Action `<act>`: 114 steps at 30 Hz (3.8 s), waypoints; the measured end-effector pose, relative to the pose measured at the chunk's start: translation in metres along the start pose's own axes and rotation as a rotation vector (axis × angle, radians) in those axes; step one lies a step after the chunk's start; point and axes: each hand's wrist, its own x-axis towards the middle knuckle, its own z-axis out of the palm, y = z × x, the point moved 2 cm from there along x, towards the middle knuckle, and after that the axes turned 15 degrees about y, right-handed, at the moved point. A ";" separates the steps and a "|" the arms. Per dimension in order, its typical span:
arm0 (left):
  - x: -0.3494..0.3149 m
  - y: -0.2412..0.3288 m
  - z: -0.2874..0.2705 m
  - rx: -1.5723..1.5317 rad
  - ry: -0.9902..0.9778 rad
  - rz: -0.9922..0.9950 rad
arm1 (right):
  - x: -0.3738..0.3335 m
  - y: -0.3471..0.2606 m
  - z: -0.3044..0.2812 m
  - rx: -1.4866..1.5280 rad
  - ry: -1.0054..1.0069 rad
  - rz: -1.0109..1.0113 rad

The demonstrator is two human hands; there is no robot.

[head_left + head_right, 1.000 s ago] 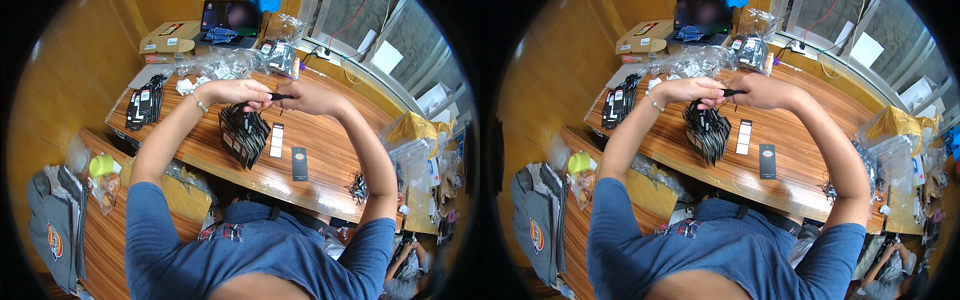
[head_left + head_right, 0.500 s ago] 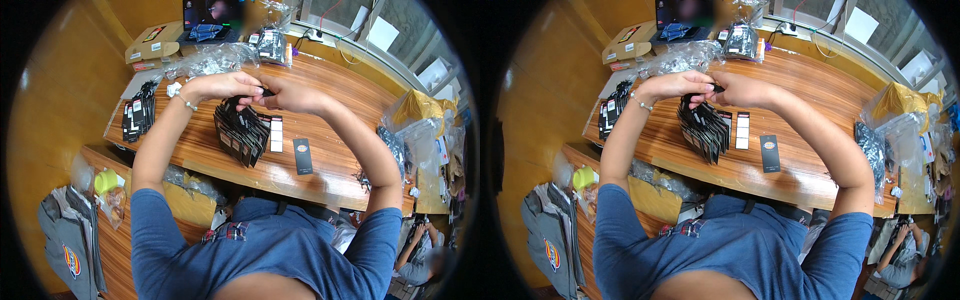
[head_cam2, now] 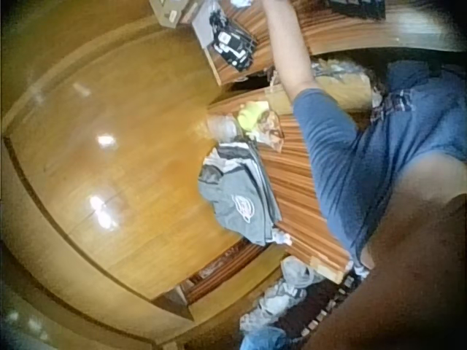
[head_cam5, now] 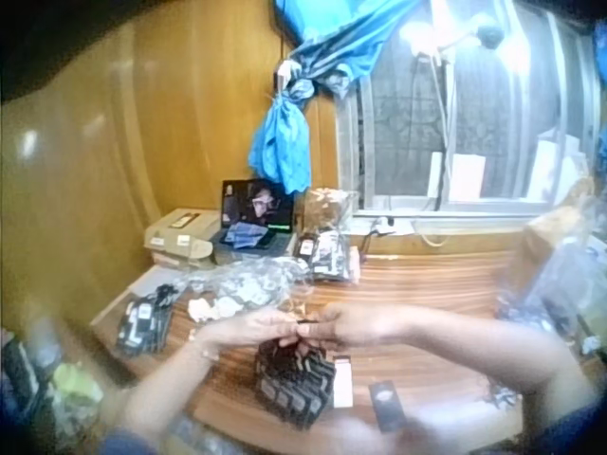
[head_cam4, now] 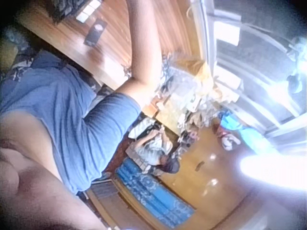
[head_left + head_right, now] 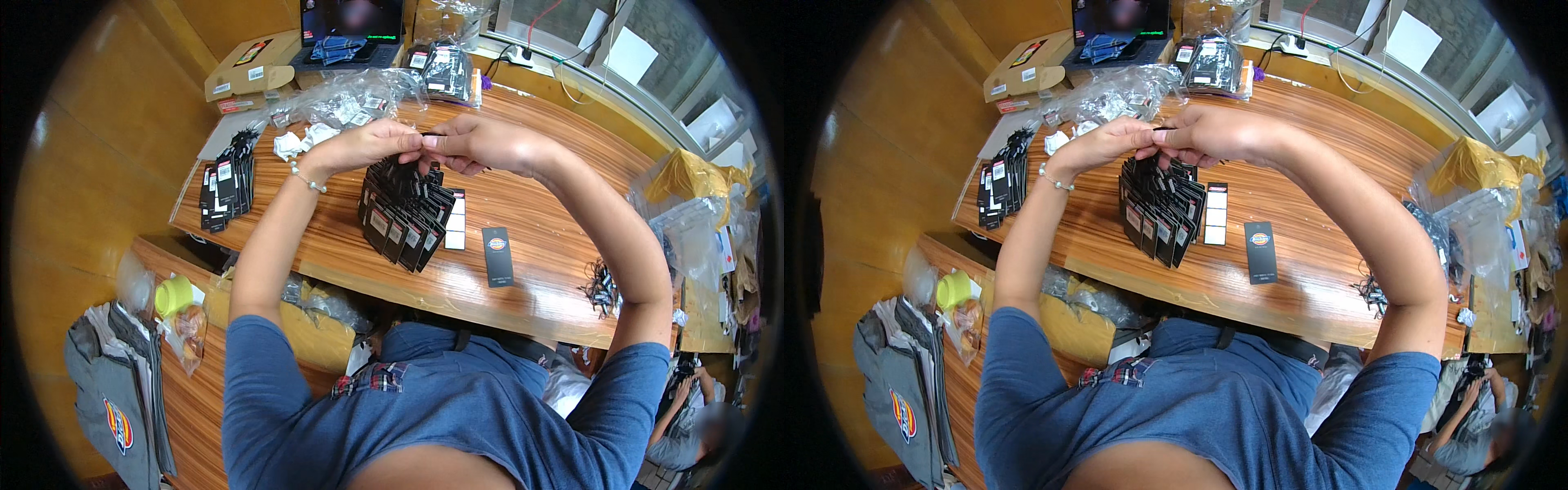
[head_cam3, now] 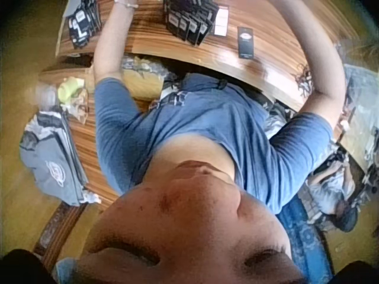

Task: The person sits at a wooden table and assembles small black cables with rectangular tags. They pick up a tag and a cable, attach the cable to the tag, and place the finished item on a growing stack. The person then gathers the stack of assembled items and secures them with a white zip tie.

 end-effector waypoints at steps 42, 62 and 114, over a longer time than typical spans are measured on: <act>-0.033 -0.006 0.034 -0.717 0.420 0.068 | 0.039 0.072 -0.021 0.010 0.156 0.002; -0.038 -0.017 0.017 -0.565 0.147 -0.037 | 0.001 0.011 0.014 -0.020 0.294 -0.507; -0.045 -0.022 0.017 -0.093 0.279 0.088 | 0.018 0.008 0.043 -0.120 0.258 -0.132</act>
